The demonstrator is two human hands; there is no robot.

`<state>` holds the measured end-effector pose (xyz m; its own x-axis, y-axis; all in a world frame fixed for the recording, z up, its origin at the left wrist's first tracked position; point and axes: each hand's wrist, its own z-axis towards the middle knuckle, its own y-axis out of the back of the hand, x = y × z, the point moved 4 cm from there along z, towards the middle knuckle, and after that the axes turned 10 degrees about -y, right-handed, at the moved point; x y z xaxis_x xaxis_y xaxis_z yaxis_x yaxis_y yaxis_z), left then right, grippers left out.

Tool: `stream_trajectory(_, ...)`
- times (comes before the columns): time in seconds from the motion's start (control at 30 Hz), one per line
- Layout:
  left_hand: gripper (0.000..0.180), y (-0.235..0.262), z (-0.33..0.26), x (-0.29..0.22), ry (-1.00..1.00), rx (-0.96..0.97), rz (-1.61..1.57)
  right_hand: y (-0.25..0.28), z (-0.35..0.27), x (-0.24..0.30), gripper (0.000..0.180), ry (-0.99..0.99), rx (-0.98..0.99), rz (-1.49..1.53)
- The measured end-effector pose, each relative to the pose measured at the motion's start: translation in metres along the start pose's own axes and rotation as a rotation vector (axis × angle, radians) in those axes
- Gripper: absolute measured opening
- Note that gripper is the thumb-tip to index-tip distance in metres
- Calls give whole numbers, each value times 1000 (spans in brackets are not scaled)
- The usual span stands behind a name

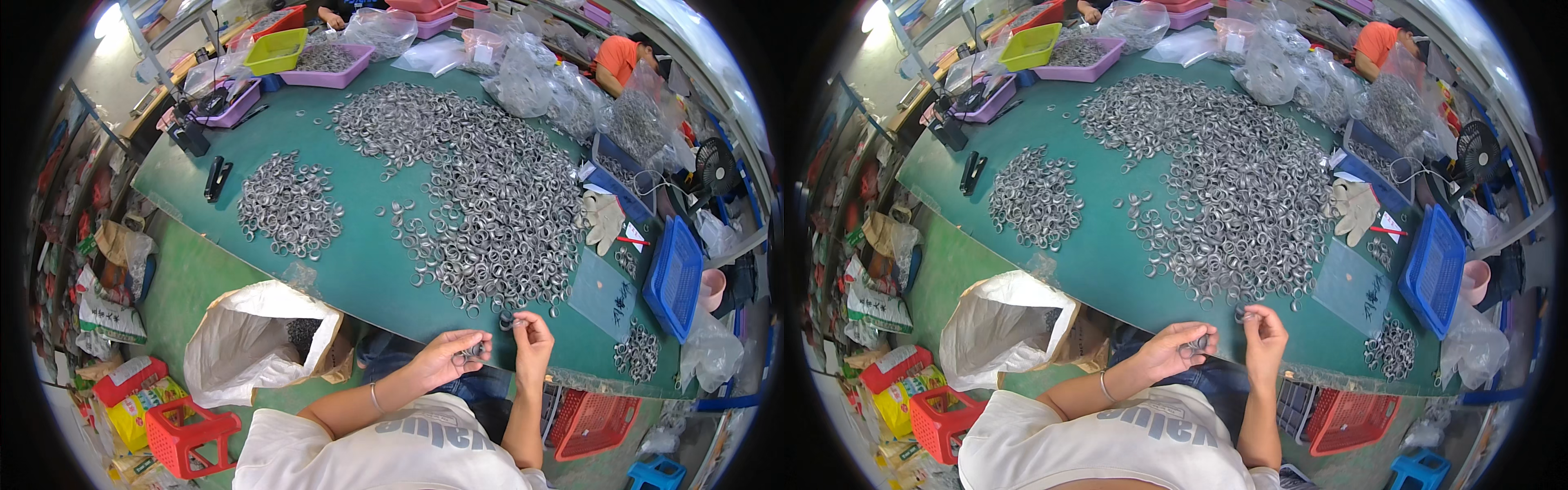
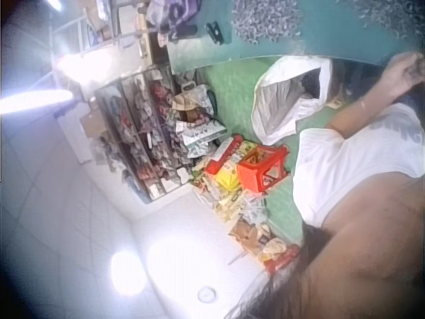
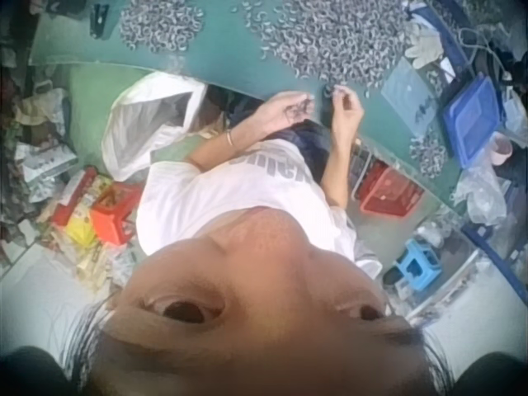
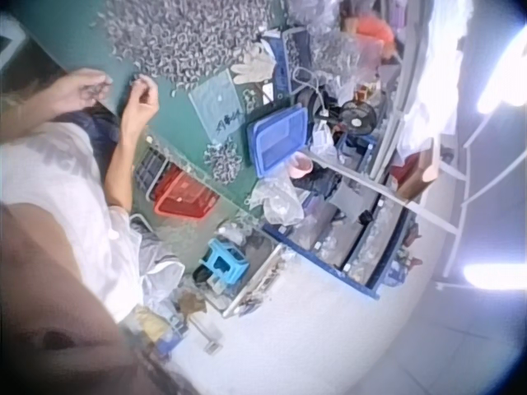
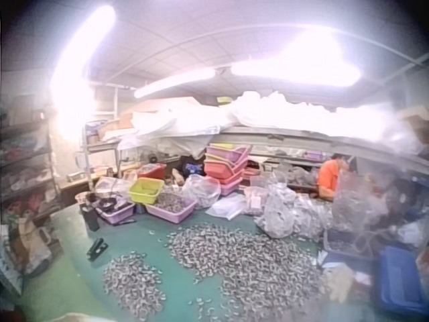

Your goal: The person sorts a pile of curved metal hardware pieces on a workbench, picking them up by hand and placing some into a nearby container and others into a separate pile.

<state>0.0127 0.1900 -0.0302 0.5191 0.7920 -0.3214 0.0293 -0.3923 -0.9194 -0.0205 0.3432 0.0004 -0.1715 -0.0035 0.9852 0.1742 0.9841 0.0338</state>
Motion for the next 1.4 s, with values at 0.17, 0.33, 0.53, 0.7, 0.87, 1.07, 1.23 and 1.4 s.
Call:
stream_trajectory(0.17, 20, -2, 1, 2, -58, -94, 88, -5, -5, 4, 12, 92, 22, -122)
stream_trajectory(0.33, 21, 1, -1, 0, -54, -126, 128, -18, -20, 26, 9, 161, 67, -294)
stream_trajectory(0.53, 29, -11, -2, -9, -185, -113, 284, -21, -26, 22, 9, 115, 82, -297)
stream_trajectory(0.7, 39, -18, -2, -12, -305, -20, 504, -22, -24, 6, 7, 33, 65, -120)
stream_trajectory(0.87, 28, -20, -4, -17, -424, -46, 612, -27, -24, 2, 8, -33, 110, -14)
stream_trajectory(1.07, 16, -15, -1, -21, -404, -122, 681, -29, -32, 28, 12, 224, 103, -376)
stream_trajectory(1.23, 14, -19, -2, -30, -395, -85, 761, -24, -32, 48, 16, 316, 149, -461)
stream_trajectory(1.4, 26, -25, 2, -26, -406, -77, 660, -15, -30, 42, 10, 338, 88, -352)
